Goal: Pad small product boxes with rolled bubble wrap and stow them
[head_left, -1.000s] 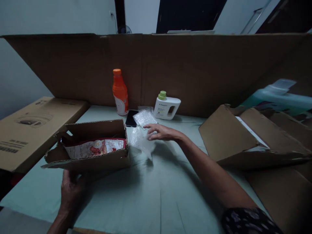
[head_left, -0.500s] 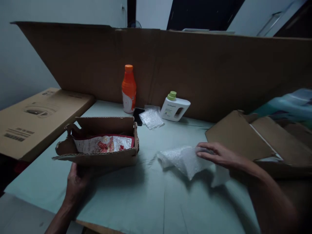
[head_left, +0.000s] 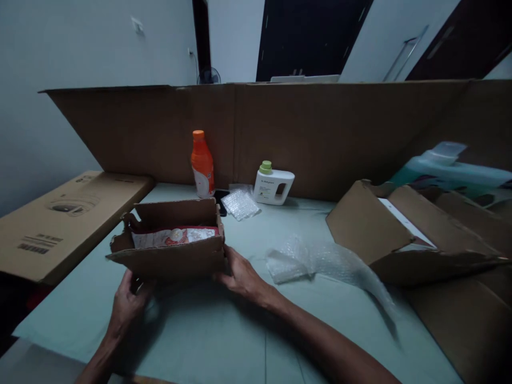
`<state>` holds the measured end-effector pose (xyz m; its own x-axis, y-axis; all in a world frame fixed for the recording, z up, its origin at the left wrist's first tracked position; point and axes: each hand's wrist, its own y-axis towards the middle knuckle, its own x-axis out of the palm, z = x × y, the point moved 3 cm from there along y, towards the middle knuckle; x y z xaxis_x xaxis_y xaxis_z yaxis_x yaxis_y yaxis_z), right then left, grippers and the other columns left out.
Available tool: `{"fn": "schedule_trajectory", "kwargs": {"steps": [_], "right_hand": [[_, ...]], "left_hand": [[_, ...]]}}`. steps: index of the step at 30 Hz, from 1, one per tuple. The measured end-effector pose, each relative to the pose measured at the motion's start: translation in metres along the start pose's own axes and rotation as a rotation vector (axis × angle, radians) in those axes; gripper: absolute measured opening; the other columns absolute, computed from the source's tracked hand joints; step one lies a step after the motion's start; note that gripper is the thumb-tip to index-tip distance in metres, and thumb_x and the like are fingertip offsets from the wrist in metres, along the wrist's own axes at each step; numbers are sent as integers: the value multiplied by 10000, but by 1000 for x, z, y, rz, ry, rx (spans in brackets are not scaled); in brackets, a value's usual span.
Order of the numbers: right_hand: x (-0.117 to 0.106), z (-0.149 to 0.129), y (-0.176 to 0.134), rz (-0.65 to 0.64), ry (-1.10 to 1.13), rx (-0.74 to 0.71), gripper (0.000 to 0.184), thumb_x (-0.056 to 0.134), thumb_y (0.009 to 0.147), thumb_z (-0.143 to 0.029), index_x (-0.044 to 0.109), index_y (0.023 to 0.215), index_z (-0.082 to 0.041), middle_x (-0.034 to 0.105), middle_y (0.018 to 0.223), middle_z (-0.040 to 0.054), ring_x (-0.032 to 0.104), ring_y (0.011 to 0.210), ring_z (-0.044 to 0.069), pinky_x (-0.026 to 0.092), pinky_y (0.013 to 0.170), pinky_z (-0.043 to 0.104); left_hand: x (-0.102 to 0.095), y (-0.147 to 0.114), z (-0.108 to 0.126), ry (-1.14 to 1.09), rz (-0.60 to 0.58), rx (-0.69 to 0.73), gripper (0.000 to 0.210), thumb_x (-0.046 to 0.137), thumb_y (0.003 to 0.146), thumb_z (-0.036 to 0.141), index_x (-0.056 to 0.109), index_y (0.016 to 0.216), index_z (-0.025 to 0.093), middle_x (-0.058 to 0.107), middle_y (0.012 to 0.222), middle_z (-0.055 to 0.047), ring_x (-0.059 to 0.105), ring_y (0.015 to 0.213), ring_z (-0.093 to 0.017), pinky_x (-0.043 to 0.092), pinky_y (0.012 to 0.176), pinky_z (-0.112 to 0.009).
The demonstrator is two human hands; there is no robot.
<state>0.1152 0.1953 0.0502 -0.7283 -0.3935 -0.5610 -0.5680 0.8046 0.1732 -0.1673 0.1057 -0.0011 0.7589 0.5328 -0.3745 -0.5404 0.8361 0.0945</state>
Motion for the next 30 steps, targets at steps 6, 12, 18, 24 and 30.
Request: {"fn": "schedule_trajectory", "kwargs": {"steps": [6, 12, 18, 24, 30], "right_hand": [[-55, 35, -32, 253, -133, 170, 358, 553, 832, -188, 603, 1187, -189, 708, 1116, 109, 653, 987, 246, 513, 871, 357], [-99, 74, -42, 417, -204, 309, 317, 536, 812, -283, 610, 1098, -168, 714, 974, 113, 650, 848, 251, 515, 793, 372], [-113, 101, -34, 475, -162, 309, 438, 481, 803, -289, 587, 1211, -172, 715, 1154, 132, 672, 978, 252, 541, 816, 356], [-112, 80, -50, 473, -177, 255, 482, 494, 838, -272, 577, 1302, -175, 708, 1196, 129, 663, 1051, 265, 540, 906, 409], [-140, 69, -99, 384, -687, 206, 656, 626, 754, -144, 548, 1401, -220, 473, 1534, 127, 371, 1435, 344, 318, 1137, 560]], "left_hand": [[80, 9, 37, -183, -268, 90, 669, 675, 735, 465, 519, 1307, 155, 660, 1234, -121, 654, 1100, -281, 526, 929, -367], [161, 32, 76, -225, -410, 218, 616, 616, 780, 359, 504, 1351, 157, 663, 1236, -122, 635, 1113, -267, 506, 964, -383], [192, 45, 80, -229, -425, 223, 586, 597, 816, 339, 491, 1368, 172, 630, 1303, -116, 608, 1168, -256, 467, 1026, -376], [188, 34, 69, -241, -430, 187, 572, 575, 850, 348, 482, 1382, 160, 640, 1292, -133, 609, 1206, -251, 440, 1081, -412], [160, -6, 53, -152, -417, 114, 671, 636, 849, 338, 429, 1467, 180, 483, 1508, -175, 468, 1406, -296, 345, 1186, -487]]}}
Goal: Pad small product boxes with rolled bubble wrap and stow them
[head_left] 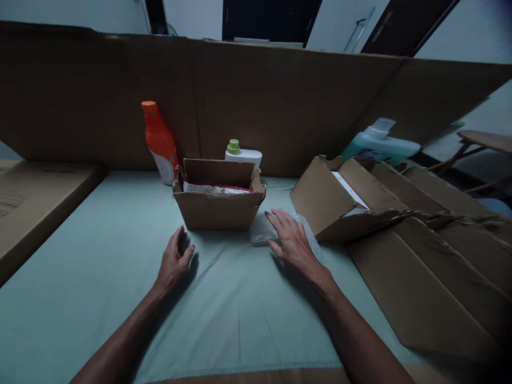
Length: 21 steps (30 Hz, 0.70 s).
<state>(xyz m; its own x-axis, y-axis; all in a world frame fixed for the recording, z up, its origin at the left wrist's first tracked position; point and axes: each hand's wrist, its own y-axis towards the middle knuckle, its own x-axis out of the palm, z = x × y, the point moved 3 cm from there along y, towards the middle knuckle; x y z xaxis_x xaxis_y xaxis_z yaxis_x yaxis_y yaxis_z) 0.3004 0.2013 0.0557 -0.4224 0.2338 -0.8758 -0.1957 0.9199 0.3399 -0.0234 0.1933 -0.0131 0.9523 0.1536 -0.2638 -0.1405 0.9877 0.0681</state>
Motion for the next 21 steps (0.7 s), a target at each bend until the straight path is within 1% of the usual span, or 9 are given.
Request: {"fn": "schedule_trajectory", "kwargs": {"steps": [3, 5, 7, 11, 13, 15, 17, 19, 21], "right_hand": [[1, 21, -6, -98, -124, 60, 474, 585, 702, -33, 708, 1131, -191, 627, 1348, 153, 464, 1347, 361, 365, 1065, 554], [6, 19, -10, -125, -120, 60, 331, 552, 747, -30, 731, 980, -184, 715, 1151, 143, 579, 1191, 330, 414, 991, 500], [8, 0, -18, -139, -73, 4, 266, 534, 815, -69, 723, 959, -187, 743, 1035, 118, 638, 1042, 286, 441, 916, 440], [2, -65, -35, -272, 230, -263, 249, 499, 877, -108, 705, 970, -210, 759, 957, 62, 661, 897, 219, 436, 834, 367], [-3, -92, -36, -359, 379, -353, 287, 478, 859, -78, 700, 967, -224, 760, 945, 37, 663, 886, 200, 425, 825, 351], [-4, -107, -30, -395, 443, -368, 313, 473, 829, -65, 699, 969, -232, 761, 945, 24, 662, 884, 195, 421, 827, 352], [0, -110, -22, -365, 452, -327, 271, 500, 837, -102, 705, 958, -232, 762, 942, 26, 660, 878, 201, 430, 845, 367], [4, -104, -15, -295, 452, -234, 191, 534, 876, -175, 709, 932, -227, 761, 920, 33, 660, 863, 206, 447, 865, 385], [7, -96, -13, -242, 475, -126, 152, 566, 906, -259, 711, 939, -226, 756, 925, 42, 664, 875, 211, 471, 880, 399]], "left_hand": [[-1, -25, 4, 126, -16, 81, 640, 616, 867, 338, 443, 1460, 171, 491, 1491, -193, 503, 1366, -326, 450, 1099, -508], [1, -40, 11, 200, -49, 183, 595, 602, 883, 335, 470, 1445, 192, 502, 1477, -193, 518, 1346, -341, 519, 1016, -497], [6, -56, 19, 245, -119, 311, 605, 616, 883, 331, 459, 1459, 228, 473, 1506, -180, 486, 1378, -348, 508, 1034, -507], [11, -84, 40, 272, -220, 472, 874, 720, 818, 332, 274, 1566, 268, 301, 1622, -176, 325, 1487, -360, 371, 1153, -569], [8, -89, 52, 241, -258, 475, 784, 733, 800, 333, 407, 1508, 249, 326, 1612, -177, 324, 1486, -365, 354, 1157, -567], [2, -88, 60, 154, -341, 407, 456, 703, 810, 340, 667, 1246, 215, 559, 1438, -163, 489, 1368, -350, 409, 1115, -520], [-7, -82, 60, 35, -370, 209, 237, 654, 833, 382, 754, 926, 188, 738, 1064, -118, 668, 1067, -302, 517, 953, -434], [-19, -76, 53, -92, -285, -54, 321, 642, 827, 473, 736, 795, 168, 726, 807, -65, 671, 796, -240, 533, 754, -348], [-31, -72, 42, -208, -135, -254, 419, 680, 768, 565, 727, 784, 149, 707, 753, -41, 632, 706, -207, 499, 664, -302]]}}
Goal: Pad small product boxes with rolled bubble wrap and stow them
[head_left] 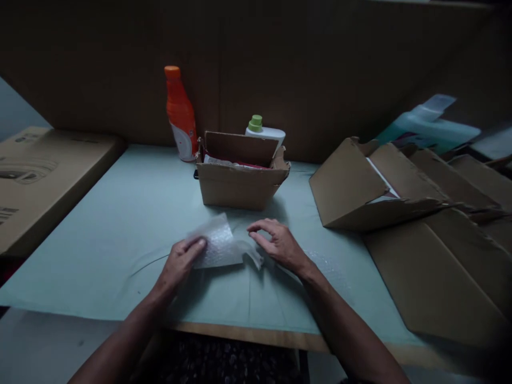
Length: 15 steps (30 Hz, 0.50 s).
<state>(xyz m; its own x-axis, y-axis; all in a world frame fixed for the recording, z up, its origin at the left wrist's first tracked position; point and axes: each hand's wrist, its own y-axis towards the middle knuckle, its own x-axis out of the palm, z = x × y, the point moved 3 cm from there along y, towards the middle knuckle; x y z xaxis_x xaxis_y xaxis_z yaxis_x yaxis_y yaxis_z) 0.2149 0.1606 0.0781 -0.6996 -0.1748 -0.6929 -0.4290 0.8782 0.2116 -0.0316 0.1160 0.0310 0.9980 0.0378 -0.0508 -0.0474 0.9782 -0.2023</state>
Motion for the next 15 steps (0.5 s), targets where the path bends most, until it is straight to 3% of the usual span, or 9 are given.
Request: {"fn": "schedule_trajectory", "kwargs": {"steps": [2, 4, 6, 8, 10, 12, 15], "right_hand": [[1, 5, -3, -4, 65, 53, 225, 622, 898, -346, 700, 1080, -238, 743, 1071, 62, 663, 1000, 234, 489, 931, 426], [7, 4, -6, -96, 164, 61, 516, 706, 846, -441, 604, 1317, -258, 656, 1323, 92, 601, 1210, 272, 469, 1023, 472], [18, 2, -7, -196, 258, 61, 818, 770, 779, -514, 445, 1486, -263, 510, 1507, 122, 487, 1369, 303, 410, 1105, 513], [32, 2, -4, -265, 356, 73, 951, 794, 740, -559, 370, 1535, -254, 436, 1565, 138, 424, 1427, 313, 372, 1140, 524], [45, 6, 0, -315, 501, 96, 913, 760, 755, -604, 404, 1512, -241, 453, 1553, 141, 439, 1418, 309, 385, 1133, 514], [54, 14, 4, -325, 643, 149, 752, 655, 838, -630, 486, 1448, -225, 525, 1493, 140, 507, 1362, 294, 429, 1096, 496], [57, 27, 7, -225, 598, 217, 505, 451, 984, -557, 597, 1329, -218, 620, 1383, 122, 578, 1276, 259, 459, 1058, 471]], "left_hand": [[-10, 2, -6, -130, 101, -71, 489, 739, 689, 608, 731, 809, 135, 713, 764, -35, 627, 695, -198, 489, 640, -285], [-12, 2, -11, -252, 132, -104, 521, 782, 645, 608, 738, 830, 123, 725, 776, -44, 645, 705, -205, 498, 637, -282], [-8, 2, -13, -379, 99, -125, 519, 803, 639, 587, 744, 845, 114, 741, 810, -66, 678, 757, -227, 519, 669, -293], [-4, 1, -13, -469, 44, -137, 495, 812, 651, 555, 748, 860, 111, 753, 852, -88, 702, 826, -256, 541, 733, -323], [-4, -2, -9, -473, -21, -121, 486, 803, 679, 533, 755, 920, 114, 761, 901, -105, 710, 881, -280, 551, 792, -363], [-10, -5, -2, -383, -88, -48, 484, 772, 724, 538, 763, 981, 128, 766, 948, -115, 708, 923, -294, 551, 842, -402], [-21, -13, 16, -118, -273, 151, 356, 703, 804, 510, 795, 924, 188, 771, 1034, -118, 684, 1054, -324, 526, 957, -481]]}}
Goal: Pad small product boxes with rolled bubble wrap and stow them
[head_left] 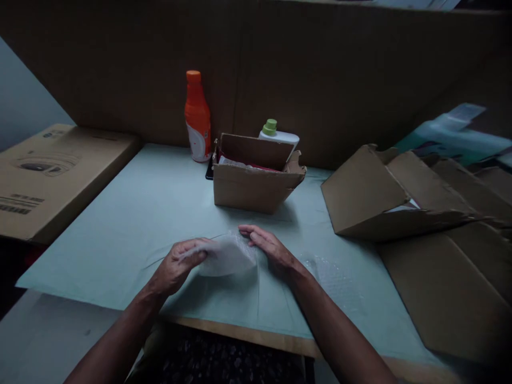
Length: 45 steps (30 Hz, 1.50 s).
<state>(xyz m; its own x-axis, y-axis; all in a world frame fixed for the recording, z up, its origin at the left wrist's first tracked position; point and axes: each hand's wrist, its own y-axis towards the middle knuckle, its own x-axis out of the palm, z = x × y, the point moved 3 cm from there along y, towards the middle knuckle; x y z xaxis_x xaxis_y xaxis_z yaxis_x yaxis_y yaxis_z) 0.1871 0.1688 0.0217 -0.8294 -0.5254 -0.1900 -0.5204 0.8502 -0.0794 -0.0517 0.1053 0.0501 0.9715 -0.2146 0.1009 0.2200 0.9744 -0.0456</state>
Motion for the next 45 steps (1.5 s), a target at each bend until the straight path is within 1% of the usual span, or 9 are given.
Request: {"fn": "schedule_trajectory", "kwargs": {"steps": [3, 6, 11, 17, 26, 30, 37, 43, 45], "right_hand": [[-1, 6, 3, 126, -334, -51, 410, 481, 981, -452, 638, 1273, -210, 623, 1371, 121, 545, 1299, 263, 384, 1115, 492], [8, 11, 5, 216, -650, -75, 428, 658, 857, -373, 650, 1239, -181, 581, 1419, 164, 497, 1330, 325, 357, 1101, 544], [25, 7, 4, 252, -708, -142, 32, 650, 829, -220, 667, 852, -207, 693, 1260, 112, 559, 1245, 302, 407, 1007, 500], [5, -10, -19, 469, -738, -212, 96, 603, 856, -259, 593, 768, -221, 739, 1130, 108, 629, 1119, 299, 442, 906, 445], [-37, -11, -78, 699, -1134, -66, 325, 594, 895, -376, 629, 1162, -193, 608, 1383, 162, 525, 1292, 344, 404, 1002, 496], [-56, -4, -117, 598, -1267, 19, 560, 614, 864, -438, 553, 1356, -178, 562, 1445, 173, 513, 1316, 353, 406, 1017, 506], [-92, -4, -151, 563, -1222, 159, 303, 466, 884, -205, 736, 1019, -183, 786, 959, 96, 730, 872, 265, 537, 793, 398], [-37, -72, -132, 335, -1052, -110, 242, 497, 956, -253, 725, 1026, -210, 792, 953, 43, 734, 816, 210, 541, 740, 327], [-17, -83, -121, 210, -977, -137, 232, 497, 952, -221, 721, 1012, -220, 790, 932, 26, 723, 795, 197, 533, 727, 318]], "left_hand": [[-2, -11, 13, 354, -286, 94, 187, 643, 842, 356, 814, 862, 284, 721, 1249, -74, 569, 1292, -342, 420, 1100, -581], [-13, -25, 10, 630, -362, 113, 265, 601, 824, 204, 812, 889, 351, 595, 1444, -9, 449, 1424, -316, 372, 1139, -610], [-55, -47, -5, 743, -258, 52, 236, 618, 809, 213, 819, 878, 316, 516, 1515, -55, 466, 1406, -331, 429, 1116, -555], [-83, -18, -8, 883, -201, 159, 386, 520, 754, 125, 800, 957, 297, 426, 1581, -41, 376, 1460, -311, 360, 1167, -554], [-70, 50, -41, 1146, 22, 380, 433, 519, 775, 97, 722, 1138, 219, 518, 1485, -121, 453, 1380, -370, 408, 1110, -603], [-55, 23, -41, 1192, 96, 514, 366, 505, 869, 108, 658, 1174, 242, 511, 1483, -115, 453, 1390, -356, 448, 1073, -605], [11, -20, -24, 949, 42, 545, 328, 548, 934, 140, 595, 1235, 263, 543, 1433, -117, 538, 1326, -286, 522, 1043, -504], [87, -31, -11, 620, -92, 277, 1106, 832, 711, 450, 183, 1588, 267, 338, 1613, -173, 405, 1433, -389, 426, 1114, -613], [97, -28, -12, 526, -18, 210, 1111, 830, 699, 431, 191, 1587, 234, 368, 1591, -187, 423, 1416, -384, 419, 1113, -597]]}}
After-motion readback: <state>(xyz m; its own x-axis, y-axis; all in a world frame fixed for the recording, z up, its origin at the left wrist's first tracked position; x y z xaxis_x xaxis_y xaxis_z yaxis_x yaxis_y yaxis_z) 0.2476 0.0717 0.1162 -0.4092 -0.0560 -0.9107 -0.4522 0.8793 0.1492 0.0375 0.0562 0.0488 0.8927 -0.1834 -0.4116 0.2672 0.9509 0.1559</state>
